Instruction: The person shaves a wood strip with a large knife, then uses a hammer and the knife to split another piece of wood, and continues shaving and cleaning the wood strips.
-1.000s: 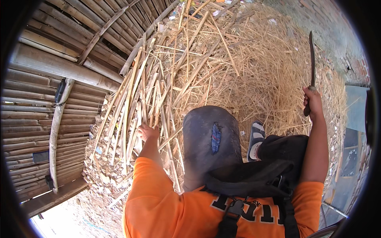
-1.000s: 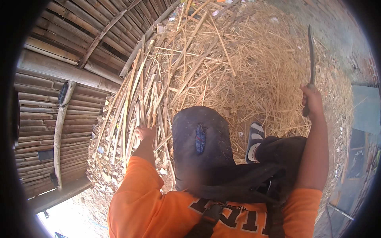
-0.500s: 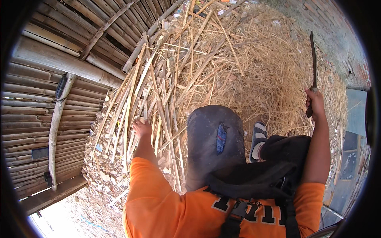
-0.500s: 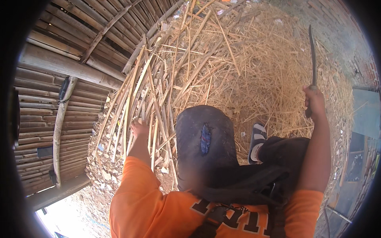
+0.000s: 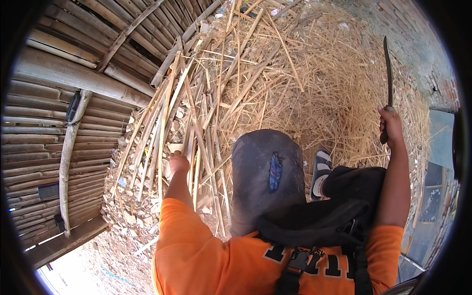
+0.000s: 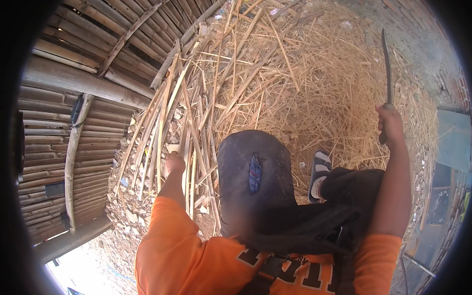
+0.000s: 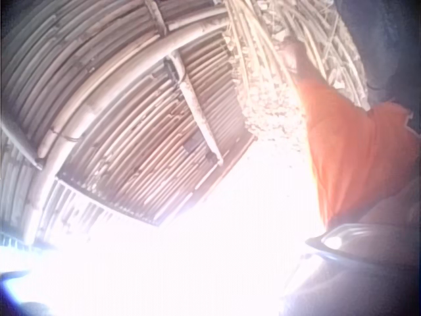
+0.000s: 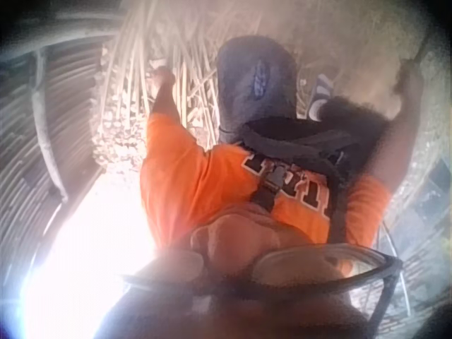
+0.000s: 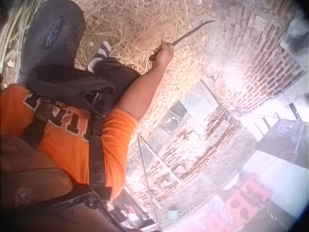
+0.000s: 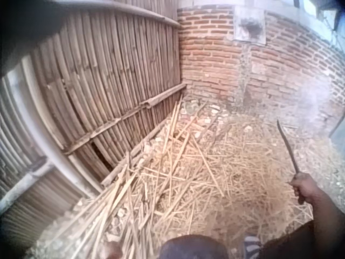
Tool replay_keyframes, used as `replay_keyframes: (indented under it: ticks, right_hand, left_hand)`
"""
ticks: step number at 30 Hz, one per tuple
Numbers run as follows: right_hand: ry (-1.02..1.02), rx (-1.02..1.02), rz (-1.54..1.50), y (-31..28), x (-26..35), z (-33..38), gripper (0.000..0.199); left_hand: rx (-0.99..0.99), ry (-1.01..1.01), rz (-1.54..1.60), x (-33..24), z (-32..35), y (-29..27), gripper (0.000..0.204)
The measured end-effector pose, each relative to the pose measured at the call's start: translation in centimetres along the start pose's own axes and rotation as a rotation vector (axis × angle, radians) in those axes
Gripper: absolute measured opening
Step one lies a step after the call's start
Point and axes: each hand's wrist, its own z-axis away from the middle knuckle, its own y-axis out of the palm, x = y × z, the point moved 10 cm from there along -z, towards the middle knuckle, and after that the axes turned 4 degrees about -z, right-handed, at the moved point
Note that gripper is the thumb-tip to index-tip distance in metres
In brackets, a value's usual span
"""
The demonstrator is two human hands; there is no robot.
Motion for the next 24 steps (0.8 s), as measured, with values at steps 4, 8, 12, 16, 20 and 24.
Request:
replay_keyframes:
  ticks: [4,8,12,16,20,24]
  right_hand:
    - [0.002,0.003,0.005,0.2,0.0,-0.3,0.024]
    - [0.027,0.017,0.058,-0.3,-1.0,0.0,0.026]
    - [0.008,0.01,0.036,-0.4,-0.8,0.0,0.027]
    - [-0.01,0.003,0.039,0.0,-0.7,-0.4,0.026]
    - [0.017,-0.002,0.023,1.1,0.0,0.3,0.028]
    - [0.018,0.031,0.022,0.9,-0.6,0.1,0.026]
  left_hand:
    - [-0.107,0.066,0.108,3.4,-2.5,-0.1,0.052]
    - [0.016,-0.147,-0.009,4.0,-3.7,-2.3,0.077]
    - [-0.004,-0.226,-0.056,4.2,-5.0,-3.2,0.09]
    - [0.082,-0.237,-0.07,4.0,-5.8,-2.3,0.087]
    - [0.059,-0.198,-0.171,3.2,-4.6,-1.9,0.086]
    - [0.094,-0.22,-0.109,1.5,-2.6,-4.9,0.09]
